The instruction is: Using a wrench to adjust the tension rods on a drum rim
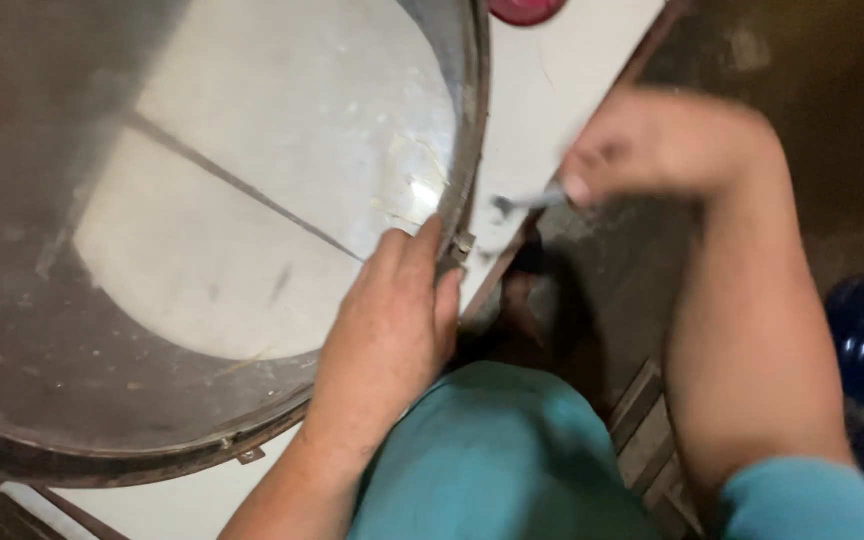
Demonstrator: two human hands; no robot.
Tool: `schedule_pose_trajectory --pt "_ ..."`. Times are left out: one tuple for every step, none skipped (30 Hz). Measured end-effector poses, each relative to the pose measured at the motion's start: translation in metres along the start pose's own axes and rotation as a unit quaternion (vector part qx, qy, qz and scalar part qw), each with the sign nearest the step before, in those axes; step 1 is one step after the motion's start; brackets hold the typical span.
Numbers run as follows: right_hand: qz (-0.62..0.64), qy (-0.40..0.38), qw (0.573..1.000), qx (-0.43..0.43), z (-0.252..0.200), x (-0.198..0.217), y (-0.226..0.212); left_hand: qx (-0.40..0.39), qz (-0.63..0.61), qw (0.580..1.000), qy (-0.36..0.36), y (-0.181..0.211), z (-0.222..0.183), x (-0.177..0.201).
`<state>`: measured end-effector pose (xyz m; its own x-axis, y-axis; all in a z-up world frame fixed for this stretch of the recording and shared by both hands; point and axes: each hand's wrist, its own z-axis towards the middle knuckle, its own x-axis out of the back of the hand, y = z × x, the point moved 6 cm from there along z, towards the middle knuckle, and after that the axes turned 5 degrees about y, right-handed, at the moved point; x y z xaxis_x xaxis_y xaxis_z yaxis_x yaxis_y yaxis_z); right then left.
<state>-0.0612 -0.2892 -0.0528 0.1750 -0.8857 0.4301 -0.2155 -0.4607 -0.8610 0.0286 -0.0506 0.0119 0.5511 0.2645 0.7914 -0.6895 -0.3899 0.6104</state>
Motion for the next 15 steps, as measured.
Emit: schedule_pose_trajectory --pt "-0.007 -0.004 1.0 0.006 -0.009 -0.024 -0.004 0.002 0.001 1.0 0.009 0.0 -0.001 0.002" --pt "0.035 0.085 0.994 -0.059 -0.021 -0.038 0.001 0.008 -0.003 1.0 0.011 0.0 -0.002 0.003" --pt "0.077 0.173 0.974 -0.123 -0.037 -0.053 0.009 0.013 -0.006 1.0 0.012 0.0 -0.003 0.002" --pt "0.076 0.174 0.974 -0.123 -0.036 -0.085 -0.004 0.012 -0.007 1.0 0.012 -0.001 -0.002 0.001" --pt "0.304 0.273 0.901 -0.143 -0.04 -0.111 -0.007 0.011 0.002 1.0 0.012 -0.002 -0.001 -0.001" --pt "0.511 0.357 0.767 -0.153 -0.045 -0.143 -0.009 0.009 0.01 1.0 0.01 -0.002 -0.001 -0.003" --pt "0.511 0.358 0.766 -0.153 -0.048 -0.163 -0.003 0.008 0.01 1.0 0.009 -0.002 0.0 -0.003" --pt "0.447 0.385 0.798 -0.122 -0.051 -0.177 0.0 0.017 0.015 1.0 -0.002 -0.002 0.0 -0.003" --pt "0.38 0.409 0.825 -0.091 -0.055 -0.193 0.001 0.026 0.02 0.999 -0.013 -0.003 0.001 -0.004" --pt "0.382 0.411 0.823 -0.092 -0.053 -0.192 -0.014 0.025 0.021 0.999 -0.016 -0.004 0.001 -0.006" --pt "0.383 0.42 0.818 -0.084 -0.051 -0.19 -0.031 0.01 0.027 1.0 -0.007 -0.004 0.002 -0.007" --pt "0.385 0.429 0.814 -0.079 -0.05 -0.19 -0.047 -0.005 0.033 0.999 0.0 -0.003 0.0 -0.007" --pt "0.388 0.43 0.811 -0.081 -0.049 -0.19 -0.048 -0.005 0.034 0.999 -0.005 -0.003 -0.001 -0.008" --pt "0.359 0.423 0.825 -0.107 -0.047 -0.19 -0.048 0.0 0.037 0.999 -0.001 -0.003 0.0 -0.008" --pt "0.329 0.415 0.838 -0.133 -0.045 -0.19 -0.048 0.006 0.04 0.999 0.002 -0.002 0.0 -0.007"
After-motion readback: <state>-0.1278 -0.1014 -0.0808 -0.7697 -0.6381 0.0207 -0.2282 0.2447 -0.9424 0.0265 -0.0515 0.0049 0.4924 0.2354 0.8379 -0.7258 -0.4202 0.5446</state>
